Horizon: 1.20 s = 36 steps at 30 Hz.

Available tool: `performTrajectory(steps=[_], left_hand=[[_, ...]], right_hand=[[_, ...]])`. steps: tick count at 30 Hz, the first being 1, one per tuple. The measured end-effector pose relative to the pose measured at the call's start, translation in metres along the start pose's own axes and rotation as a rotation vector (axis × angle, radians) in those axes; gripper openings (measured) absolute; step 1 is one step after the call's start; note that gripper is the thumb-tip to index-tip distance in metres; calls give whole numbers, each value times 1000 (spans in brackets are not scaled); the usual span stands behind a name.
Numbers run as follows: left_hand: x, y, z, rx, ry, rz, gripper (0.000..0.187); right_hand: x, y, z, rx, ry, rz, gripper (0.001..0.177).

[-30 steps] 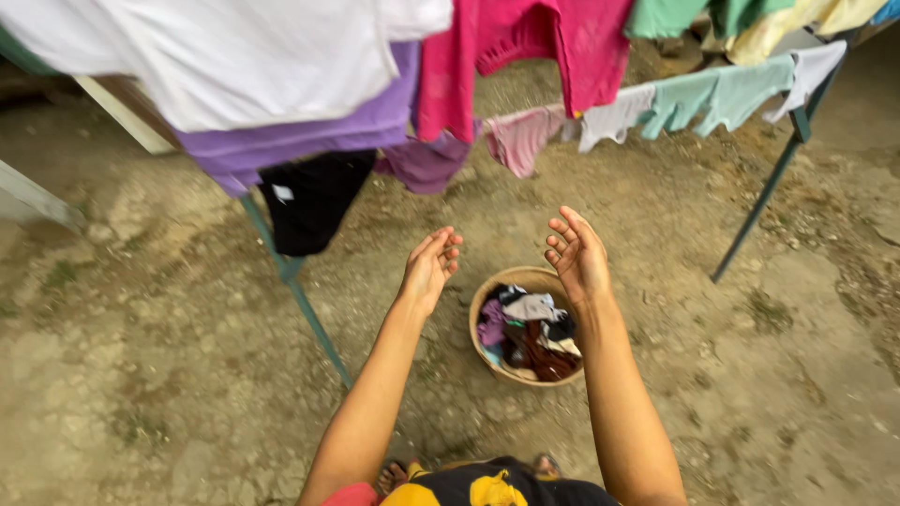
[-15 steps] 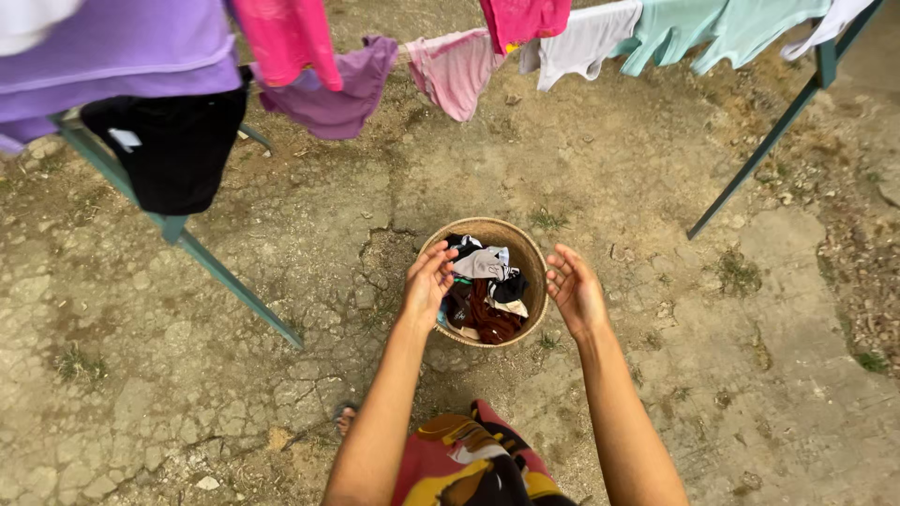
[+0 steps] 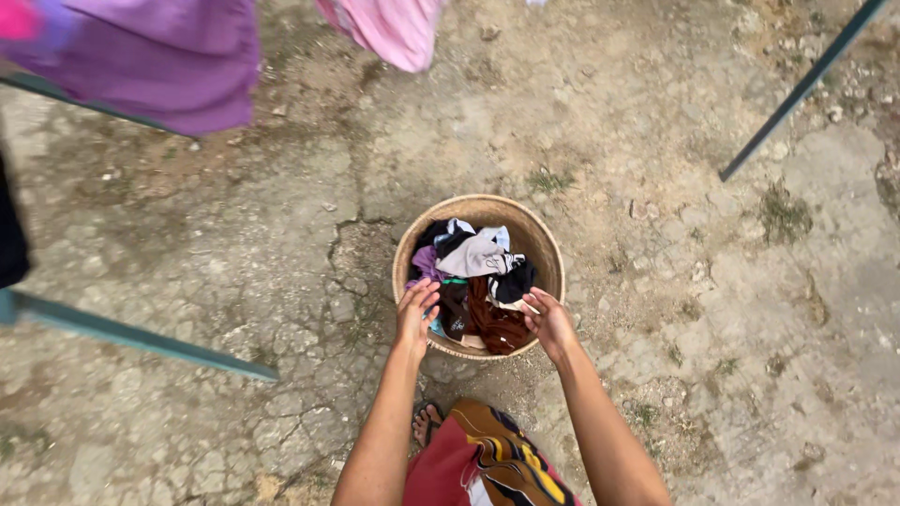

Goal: The person takes several items of clothing from a basket and hangs them one by one on a laundry rack.

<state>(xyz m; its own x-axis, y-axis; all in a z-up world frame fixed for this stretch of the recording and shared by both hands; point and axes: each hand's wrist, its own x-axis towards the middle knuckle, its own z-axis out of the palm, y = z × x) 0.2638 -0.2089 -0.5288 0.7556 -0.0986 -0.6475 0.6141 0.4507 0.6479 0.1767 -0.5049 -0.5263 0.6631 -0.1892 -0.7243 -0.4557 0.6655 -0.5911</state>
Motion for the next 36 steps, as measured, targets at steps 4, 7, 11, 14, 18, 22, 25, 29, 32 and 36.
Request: performTrajectory(steps=[4,7,11,14,18,22,25,29,32,36], left_hand=[[57,-67,-20,-63,28,-97,35],[83,-111,-22,-56,22,-171,36],[106,-143,-32,-24,1,-196,36],[113,-147,-32,-5,28,-195,37],[109,-141,-26,57,26,-201,36],[100,-124,-19,165,-8,-165,36],[88,-109,-20,333,-88,-55,47],[42,-66,6,602,-309,63,81],[-4,-33,32,877,-366,86,88],[-21,-9,59,957,-340,374,67]], right_hand=[[63,42,-17,30,104,45,36],[101,72,-19,-127,125,60,28],[138,113,-20,-595,47,4,21],[158,135,-15,-806,-140,-97,28],[169,148,-9,-1595,-375,-23,43],[156,134,-1,-1196,-264,-40,46],[120,85,24,-914,-244,-117,46],[42,1,75,-376,-312,-56,49],[-11,-50,109,-280,-366,-105,48],[-76,-112,148,-127,-469,-145,46]])
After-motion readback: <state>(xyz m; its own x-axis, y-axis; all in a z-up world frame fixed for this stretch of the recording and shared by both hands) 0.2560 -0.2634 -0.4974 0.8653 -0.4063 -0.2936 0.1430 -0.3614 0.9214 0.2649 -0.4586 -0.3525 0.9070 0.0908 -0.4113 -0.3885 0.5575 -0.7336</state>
